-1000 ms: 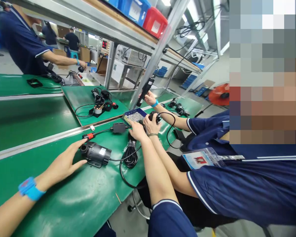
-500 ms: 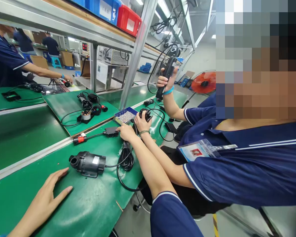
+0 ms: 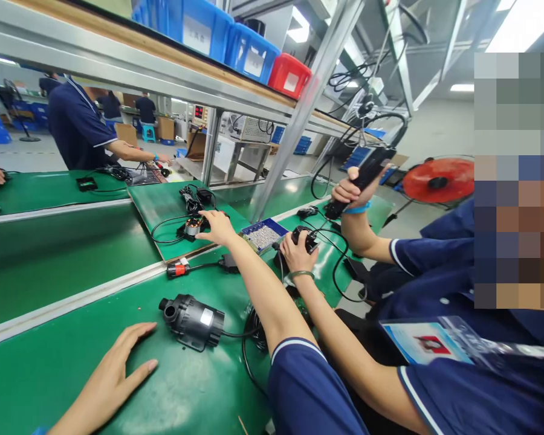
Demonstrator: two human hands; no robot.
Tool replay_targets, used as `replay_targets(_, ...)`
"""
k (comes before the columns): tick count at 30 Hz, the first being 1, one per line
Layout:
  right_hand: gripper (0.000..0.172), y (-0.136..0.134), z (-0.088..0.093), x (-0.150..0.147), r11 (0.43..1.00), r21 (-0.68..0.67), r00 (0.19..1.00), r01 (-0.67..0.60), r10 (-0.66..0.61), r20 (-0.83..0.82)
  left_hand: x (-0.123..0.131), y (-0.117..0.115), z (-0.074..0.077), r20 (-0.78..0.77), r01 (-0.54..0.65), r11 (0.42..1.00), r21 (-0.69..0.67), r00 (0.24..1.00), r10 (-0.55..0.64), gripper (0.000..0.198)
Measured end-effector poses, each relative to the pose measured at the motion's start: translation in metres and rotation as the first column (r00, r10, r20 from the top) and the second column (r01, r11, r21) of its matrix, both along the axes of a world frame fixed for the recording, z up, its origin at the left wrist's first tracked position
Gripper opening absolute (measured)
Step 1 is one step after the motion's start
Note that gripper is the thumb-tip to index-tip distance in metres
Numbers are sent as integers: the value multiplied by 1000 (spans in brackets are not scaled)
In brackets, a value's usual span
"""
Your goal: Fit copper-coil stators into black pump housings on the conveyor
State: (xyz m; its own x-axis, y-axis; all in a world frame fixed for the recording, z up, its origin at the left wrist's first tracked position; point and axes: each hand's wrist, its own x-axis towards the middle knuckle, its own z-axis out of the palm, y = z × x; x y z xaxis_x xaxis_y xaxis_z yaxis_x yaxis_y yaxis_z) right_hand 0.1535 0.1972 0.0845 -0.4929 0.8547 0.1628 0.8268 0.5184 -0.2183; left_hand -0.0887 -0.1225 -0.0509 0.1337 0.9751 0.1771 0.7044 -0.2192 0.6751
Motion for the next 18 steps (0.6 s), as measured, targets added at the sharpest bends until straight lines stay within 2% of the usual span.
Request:
replay_targets(3, 105, 25, -6, -21, 993, -81, 995, -91, 88, -37, 0, 1, 0, 107, -20, 989, -147, 994, 36, 60)
replay_targets(5, 93, 35, -12, -30, 988, -110, 992, -104, 96, -77, -1, 4, -1, 194, -20, 970, -243, 979, 69, 67)
replay_targets(8, 61, 44, -17, -35, 984, -144, 973, -100, 67, -221, -3, 14, 0, 296, -24, 940, -340, 946, 131, 78)
replay_targets(9, 56, 46, -15, -34, 984, -145, 951, -105, 56, -304, -4, 19, 3, 323, -32, 935, -354, 934, 154, 80)
replay_targets(11, 57, 50, -1, -33, 986, -113, 867, -121, 50, -497, -5, 32, 13, 367, -64, 935, -350, 909, 200, 82)
replay_targets(13, 66, 52, 28, -32, 988, -43, 740, -145, 80, -668, -5, 50, 35, 402, -115, 943, -312, 883, 241, 82)
replay_targets(14, 71, 50, 47, -33, 986, -4, 675, -167, 111, -729, -4, 61, 51, 424, -147, 948, -282, 867, 261, 85)
replay_targets(16, 79, 41, 87, -39, 969, 68, 566, -236, 194, -801, 0, 85, 90, 491, -194, 955, -222, 824, 282, 94)
replay_targets(18, 80, 19, 123, -51, 937, 124, 479, -327, 277, -833, 6, 108, 136, 654, -210, 966, -153, 711, 258, 107)
